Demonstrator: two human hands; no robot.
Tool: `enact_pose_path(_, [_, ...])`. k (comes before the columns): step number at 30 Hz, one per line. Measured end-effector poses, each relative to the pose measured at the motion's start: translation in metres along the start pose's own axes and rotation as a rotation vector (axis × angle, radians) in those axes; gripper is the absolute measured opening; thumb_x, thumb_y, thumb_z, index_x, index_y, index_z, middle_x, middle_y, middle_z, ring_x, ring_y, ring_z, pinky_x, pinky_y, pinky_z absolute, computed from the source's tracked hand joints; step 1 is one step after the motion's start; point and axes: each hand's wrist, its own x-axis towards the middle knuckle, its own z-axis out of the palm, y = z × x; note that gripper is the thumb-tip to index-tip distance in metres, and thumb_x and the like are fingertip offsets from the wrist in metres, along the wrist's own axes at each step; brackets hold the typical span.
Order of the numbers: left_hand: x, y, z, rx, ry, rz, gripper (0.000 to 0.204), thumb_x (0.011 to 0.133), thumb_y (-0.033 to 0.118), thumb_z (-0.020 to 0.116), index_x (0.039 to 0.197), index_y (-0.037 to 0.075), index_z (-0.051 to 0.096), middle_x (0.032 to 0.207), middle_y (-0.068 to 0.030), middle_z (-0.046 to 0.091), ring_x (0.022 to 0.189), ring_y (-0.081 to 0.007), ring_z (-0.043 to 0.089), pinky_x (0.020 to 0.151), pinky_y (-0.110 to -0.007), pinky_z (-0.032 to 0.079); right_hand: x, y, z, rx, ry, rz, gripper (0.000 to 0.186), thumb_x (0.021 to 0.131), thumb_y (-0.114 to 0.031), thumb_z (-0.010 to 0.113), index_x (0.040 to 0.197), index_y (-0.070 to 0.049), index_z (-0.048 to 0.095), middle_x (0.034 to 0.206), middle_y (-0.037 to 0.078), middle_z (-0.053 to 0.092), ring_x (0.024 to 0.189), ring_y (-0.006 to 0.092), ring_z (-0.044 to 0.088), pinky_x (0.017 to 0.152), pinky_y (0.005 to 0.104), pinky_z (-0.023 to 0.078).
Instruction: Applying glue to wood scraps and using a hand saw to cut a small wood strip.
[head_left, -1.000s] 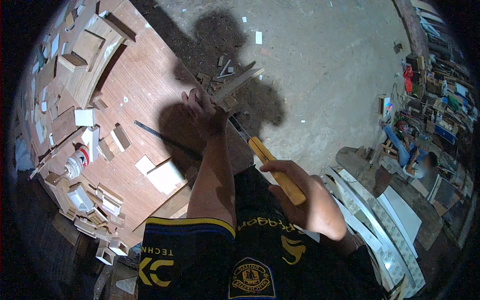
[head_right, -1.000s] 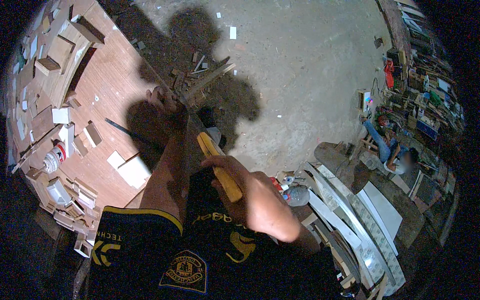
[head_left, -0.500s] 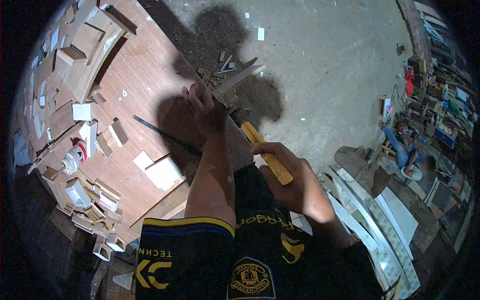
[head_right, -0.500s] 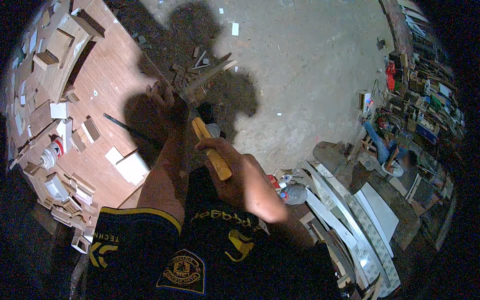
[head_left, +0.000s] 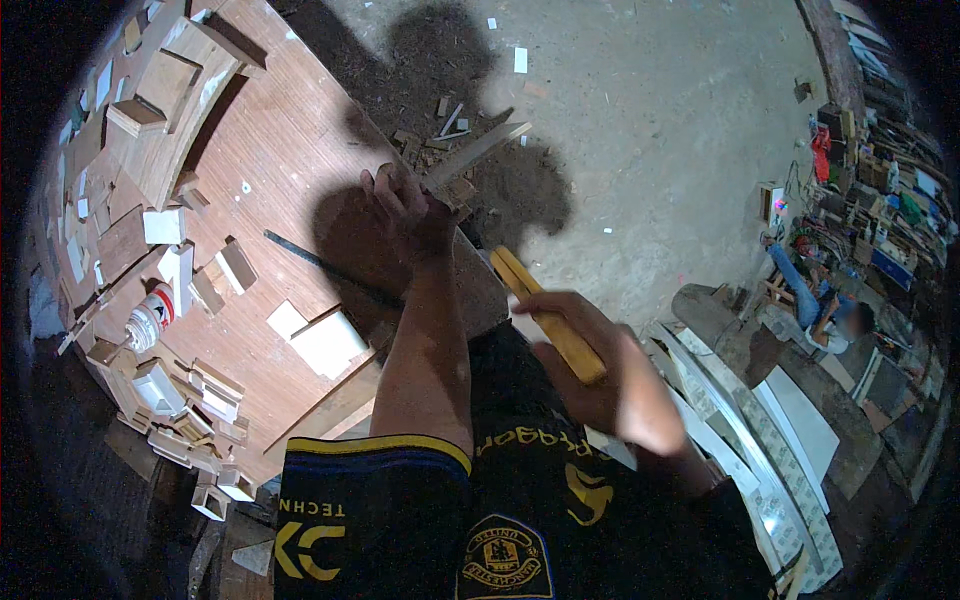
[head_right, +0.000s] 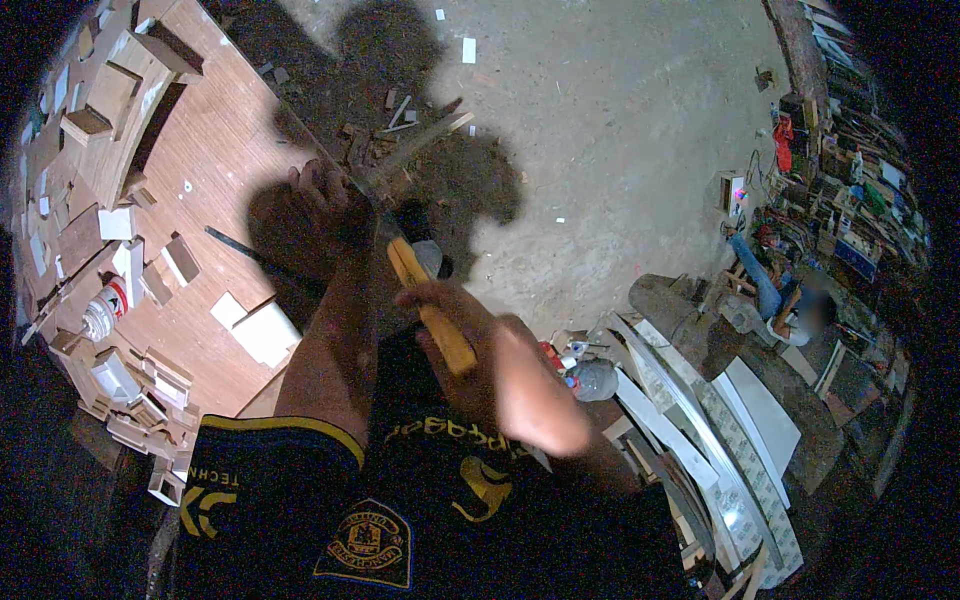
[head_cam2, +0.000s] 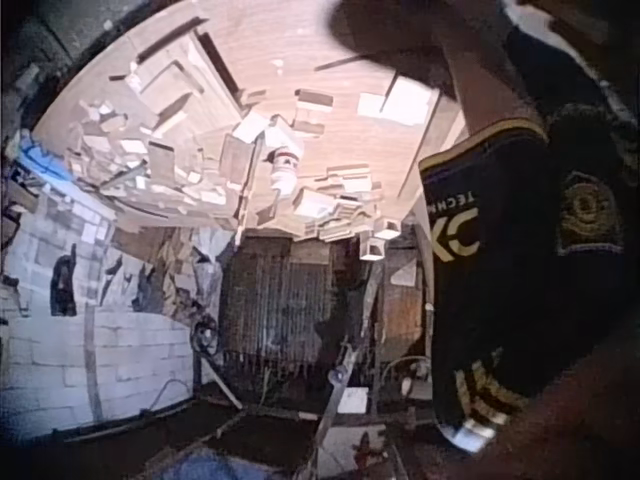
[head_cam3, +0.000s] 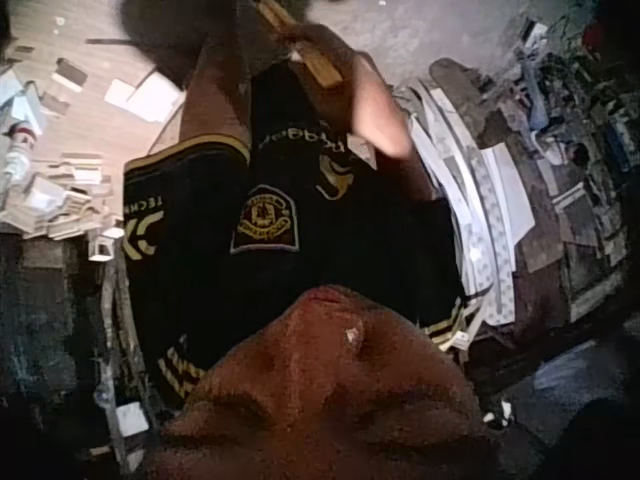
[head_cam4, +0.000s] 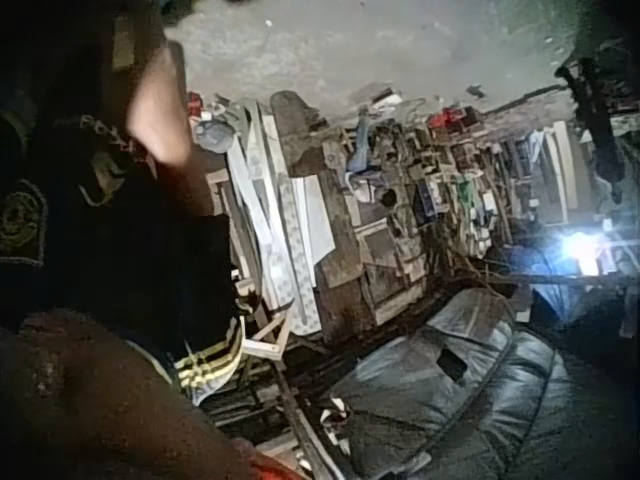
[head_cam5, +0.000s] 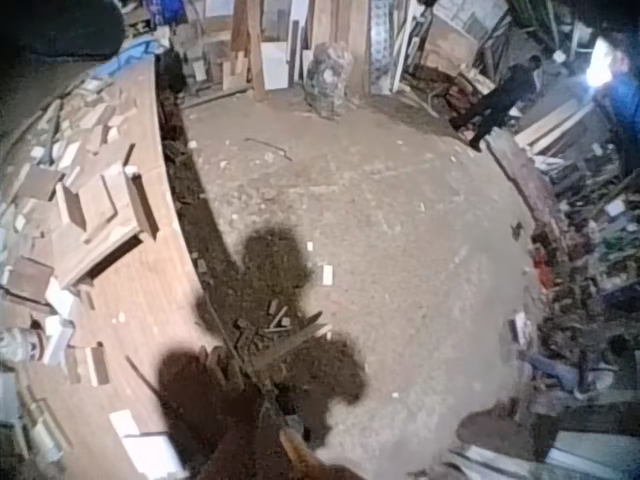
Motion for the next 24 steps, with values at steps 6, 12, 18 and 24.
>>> enact_pose_path(6, [-0.01,-0.018,0.022,0.005,0.034,0.007,0.066,0.082,0.054,0.068,0.116,-0.002,0.06,0.122,-0.0158,0.045,0.125,-0.0407,0.044,0.111,-0.055,0.036,-0.008,-0.007,0.003,-0.008,-0.014,-0.059,0.035,0.092,-0.002,0.057,0.126,-0.01,0.052,0.118,0.016,0.066,0.11,0.03,0.066,0.091,0.0395,0.051])
enact_pose_path(12, [-0.003,0.001,0.013,-0.183,0.012,0.058,0.026,0.088,0.016,0.062,0.107,-0.001,0.06,0.12,-0.0222,0.048,0.118,-0.0432,0.045,0.109,-0.063,0.034,0.01,0.018,0.012,0.073,0.066,-0.117,0.034,0.093,-0.008,0.06,0.126,-0.01,0.052,0.115,0.016,0.067,0.104,0.0303,0.068,0.085,0.0406,0.054])
enact_pose_path(18, [-0.005,0.0,0.016,-0.174,0.048,0.005,0.027,0.086,0.013,0.064,0.109,-0.001,0.058,0.121,-0.0218,0.049,0.119,-0.0443,0.046,0.108,-0.063,0.034,-0.008,-0.006,-0.006,0.05,-0.019,-0.036,0.036,0.092,-0.006,0.062,0.126,-0.009,0.052,0.115,0.016,0.067,0.102,0.0282,0.069,0.084,0.0385,0.055])
enact_pose_path(24, [0.01,0.005,0.0,-0.172,0.26,0.19,0.022,0.086,0.003,0.058,0.108,0.0,0.057,0.123,-0.0212,0.05,0.12,-0.0479,0.046,0.104,-0.063,0.037,-0.011,0.007,-0.002,0.04,-0.015,-0.028,0.039,0.09,-0.004,0.063,0.128,-0.009,0.053,0.12,0.014,0.066,0.107,0.0265,0.067,0.09,0.0382,0.053])
